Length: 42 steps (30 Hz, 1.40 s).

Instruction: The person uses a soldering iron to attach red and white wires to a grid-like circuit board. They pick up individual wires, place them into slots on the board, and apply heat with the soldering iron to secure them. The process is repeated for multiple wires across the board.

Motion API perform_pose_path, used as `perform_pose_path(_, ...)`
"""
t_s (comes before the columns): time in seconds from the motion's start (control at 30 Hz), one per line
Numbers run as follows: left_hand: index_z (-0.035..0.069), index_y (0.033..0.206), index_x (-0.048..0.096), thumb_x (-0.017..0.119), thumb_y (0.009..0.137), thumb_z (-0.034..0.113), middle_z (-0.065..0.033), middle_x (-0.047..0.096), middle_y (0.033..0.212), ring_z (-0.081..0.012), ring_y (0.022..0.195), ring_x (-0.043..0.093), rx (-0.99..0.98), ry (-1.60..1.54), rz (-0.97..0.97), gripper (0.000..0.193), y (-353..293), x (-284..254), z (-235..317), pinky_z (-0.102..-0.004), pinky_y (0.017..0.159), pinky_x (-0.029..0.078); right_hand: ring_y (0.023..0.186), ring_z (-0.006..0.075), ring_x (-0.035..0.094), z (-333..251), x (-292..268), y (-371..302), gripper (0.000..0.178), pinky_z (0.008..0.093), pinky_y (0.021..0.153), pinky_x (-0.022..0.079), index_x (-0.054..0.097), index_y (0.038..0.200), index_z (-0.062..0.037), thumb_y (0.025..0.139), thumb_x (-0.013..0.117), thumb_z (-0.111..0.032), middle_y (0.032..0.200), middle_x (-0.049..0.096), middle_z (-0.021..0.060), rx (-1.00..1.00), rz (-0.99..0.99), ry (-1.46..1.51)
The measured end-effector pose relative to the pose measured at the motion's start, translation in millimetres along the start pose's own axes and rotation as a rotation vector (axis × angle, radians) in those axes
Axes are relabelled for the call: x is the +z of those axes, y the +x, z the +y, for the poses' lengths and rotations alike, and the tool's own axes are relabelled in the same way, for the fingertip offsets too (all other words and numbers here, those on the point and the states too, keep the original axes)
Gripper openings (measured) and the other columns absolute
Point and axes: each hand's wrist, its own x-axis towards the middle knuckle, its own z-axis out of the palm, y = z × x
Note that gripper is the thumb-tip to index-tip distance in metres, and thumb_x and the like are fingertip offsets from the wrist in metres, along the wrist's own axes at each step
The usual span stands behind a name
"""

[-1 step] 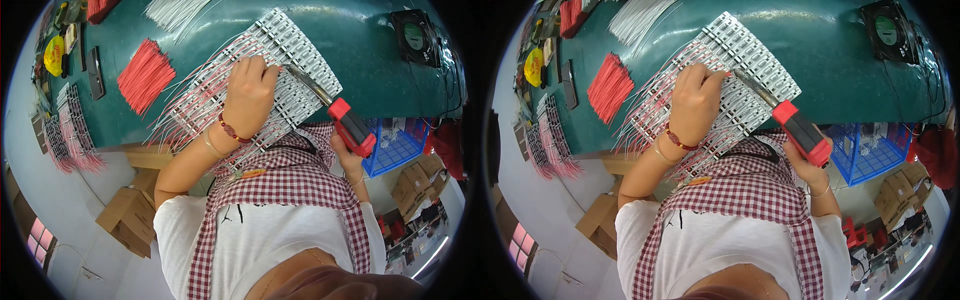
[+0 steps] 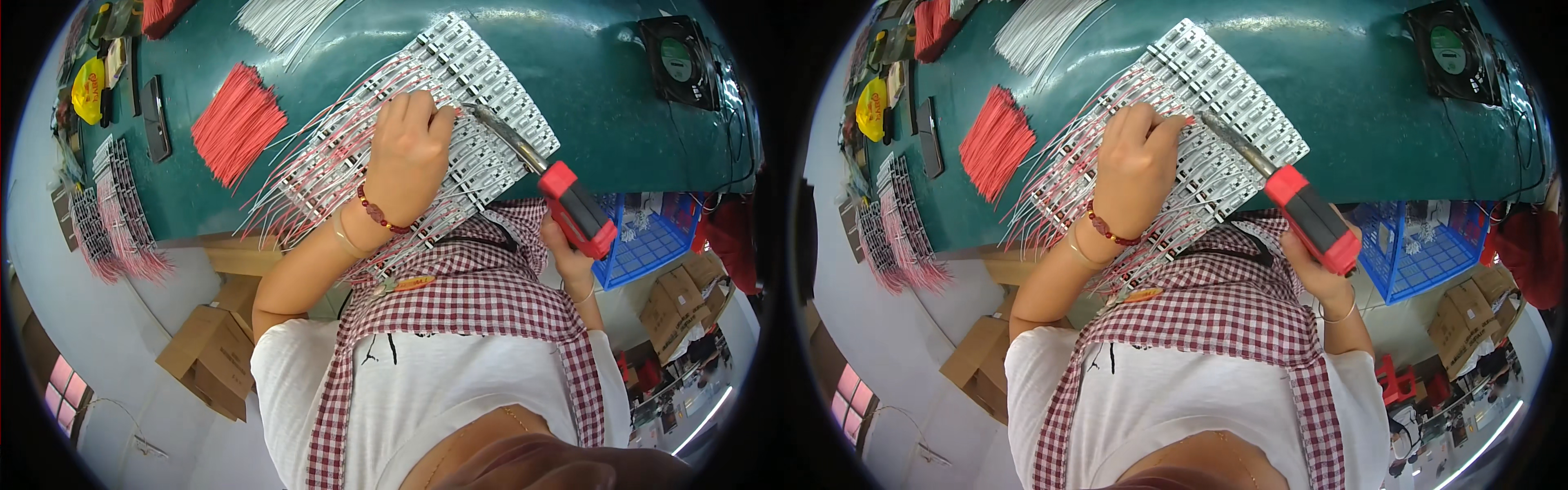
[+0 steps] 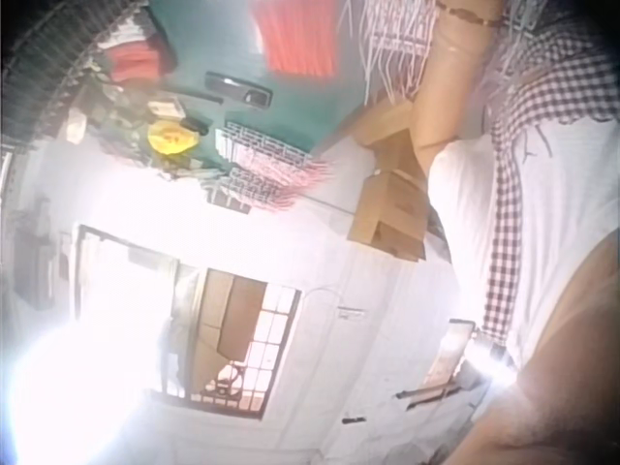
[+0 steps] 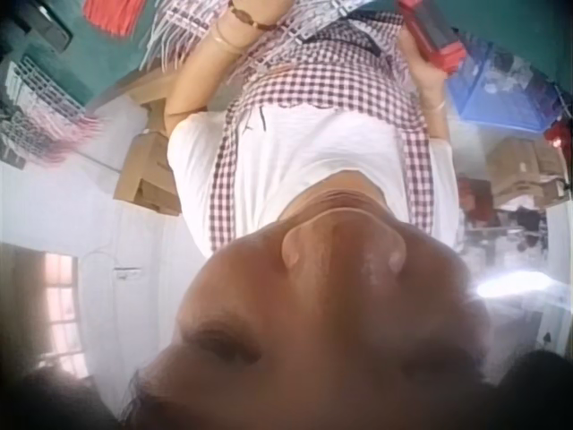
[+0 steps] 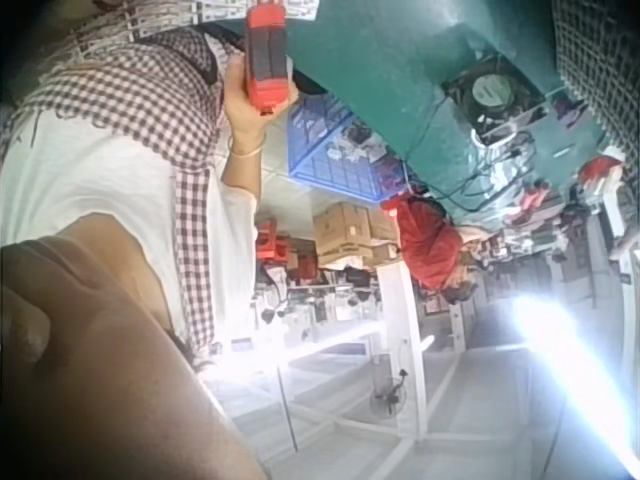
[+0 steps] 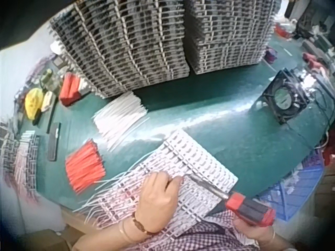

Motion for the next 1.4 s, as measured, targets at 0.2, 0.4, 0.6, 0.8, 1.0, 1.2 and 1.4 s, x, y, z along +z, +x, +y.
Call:
perform_pose_path(0.2,0.004,0.089,0.069,0.066,0.073,-0.002,-0.0075,0.049,0.076,-0.0248,0.072,0.052,0.0,0.008,0.003,0.018,1,0,2,-0.0365,0.067,0.044,0.073,0.014,0.064,0,-1,-10,0.024,0.0278,0.067,0.051,0.067,0.104,0.0016,0.08,0.069,0.002,0.091,0.067,0.0077,0.131,0.076,0.147)
perform_pose_path(0.4,0.003,0.087,0.069,0.067,0.074,-0.002,-0.0075,0.049,0.075,-0.0246,0.071,0.052,-0.008,0.019,0.006,0.014,3,-2,4,-0.0367,0.066,0.044,0.071,0.0156,0.064,4,-1,-5,0.024,0.0273,0.065,0.05,0.068,0.104,0.0012,0.079,0.069,0.002,0.091,0.067,0.0087,0.1,-0.01,0.016)
perform_pose_path(0.6,0.003,0.083,0.066,0.068,0.074,0.0,-0.0076,0.048,0.074,-0.0244,0.07,0.051,0.009,0.04,0.014,0.009,3,-1,4,-0.0364,0.065,0.043,0.068,0.0132,0.059,7,1,-5,0.026,0.0267,0.062,0.047,0.062,0.109,0.0032,0.084,0.066,0.0,0.087,0.064,0.0078,-0.014,-0.027,-0.031)
perform_pose_path(0.8,0.004,0.082,0.062,0.067,0.075,0.003,-0.0078,0.048,0.076,-0.0249,0.072,0.051,0.024,0.098,-0.038,0.008,3,-3,6,-0.0373,0.067,0.042,0.073,0.0121,0.059,0,-1,-11,0.023,0.028,0.066,0.048,0.063,0.111,0.0044,0.088,0.064,0.0,0.089,0.065,0.0062,0.065,0.047,0.202)
perform_pose_path(1.0,0.004,0.083,0.062,0.065,0.074,0.004,-0.0074,0.049,0.077,-0.0247,0.073,0.052,0.029,0.166,-0.083,0.009,7,-9,9,-0.037,0.067,0.04,0.071,0.0104,0.054,-1,-5,-13,0.018,0.0255,0.063,0.045,0.061,0.107,0.0033,0.089,0.062,0.001,0.084,0.06,0.0037,0.102,-0.009,0.323)
perform_pose_path(1.2,0.005,0.09,0.067,0.065,0.072,0.002,-0.0058,0.048,0.077,-0.023,0.073,0.051,0.065,0.055,0.002,0.019,-4,-1,10,-0.0356,0.066,0.04,0.072,0.0098,0.055,4,-4,-18,0.018,0.0252,0.063,0.045,0.062,0.106,0.0034,0.088,0.063,0.001,0.084,0.061,0.0034,0.165,0.015,0.314)
perform_pose_path(1.4,0.005,0.089,0.068,0.067,0.07,0.0,-0.0062,0.048,0.076,-0.023,0.071,0.051,0.039,0.035,0.01,0.019,-4,3,12,-0.0352,0.065,0.041,0.076,0.0105,0.058,9,-4,-20,0.019,0.0261,0.066,0.048,0.064,0.105,0.0033,0.086,0.067,0.0,0.088,0.064,0.0037,0.189,0.01,0.223)
